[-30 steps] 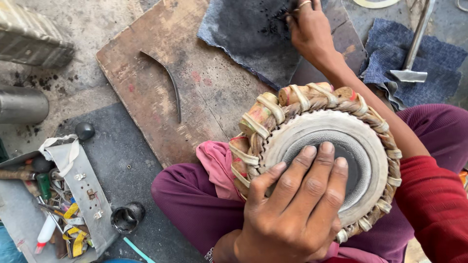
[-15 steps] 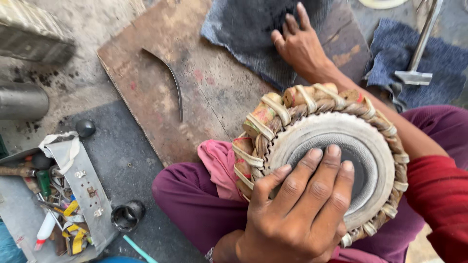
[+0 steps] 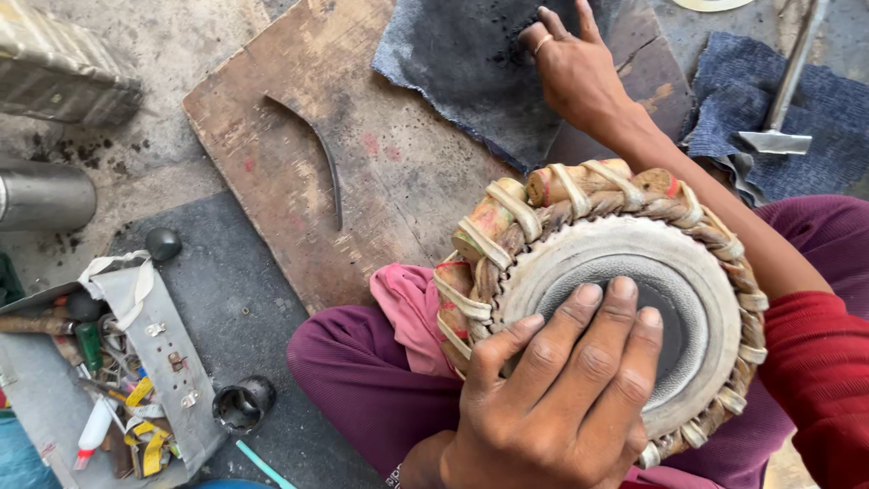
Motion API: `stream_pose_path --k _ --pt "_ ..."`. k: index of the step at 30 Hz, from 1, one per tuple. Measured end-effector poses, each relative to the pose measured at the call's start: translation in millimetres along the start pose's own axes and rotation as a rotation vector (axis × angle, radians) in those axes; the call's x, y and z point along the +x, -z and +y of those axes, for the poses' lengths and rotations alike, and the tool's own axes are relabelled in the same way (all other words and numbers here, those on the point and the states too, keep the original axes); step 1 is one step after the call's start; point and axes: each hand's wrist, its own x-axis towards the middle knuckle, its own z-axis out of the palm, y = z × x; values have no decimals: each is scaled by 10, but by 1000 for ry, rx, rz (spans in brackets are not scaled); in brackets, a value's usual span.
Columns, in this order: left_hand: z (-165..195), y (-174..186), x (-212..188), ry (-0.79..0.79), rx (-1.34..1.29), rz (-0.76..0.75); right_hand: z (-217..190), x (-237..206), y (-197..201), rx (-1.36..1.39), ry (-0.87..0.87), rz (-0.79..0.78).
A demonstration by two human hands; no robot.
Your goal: The person sits cross-legged on the floor holding a drum in their lap. They rub a dark paste from a cloth pad onto the center of the drumhead, spread it with their fingers, and repeatedly press and smooth the paste over the drumhead surface.
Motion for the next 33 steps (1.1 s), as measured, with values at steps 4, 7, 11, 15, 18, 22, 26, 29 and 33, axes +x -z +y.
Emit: stream_pose_path --k 4,7,11,15,18,22,26,29,33 --pt "-22 10 0 -23 21 -12 -61 -5 -173 -178 128 -12" --pt "-14 34 4 -10 -6 -27 -116 -56 -248 -409 202 -27" --pt "10 71 -2 -17 -19 -31 -193 -102 -239 -657 293 -50" --pt "54 78 -8 -12 -28 3 -165 -89 -74 -160 126 123" --pt "68 84 -17 -9 -17 -6 -94 -66 80 96 -313 -175" --pt "43 90 -14 -19 -18 -27 -45 -33 115 293 -135 236" --pt "13 85 -17 -11 3 -44 86 -44 36 361 -267 311" --pt "12 52 -10 -2 29 -23 249 -92 -22 178 -363 296" --pt "-1 15 0 11 -2 0 452 -100 -33 102 -387 403"
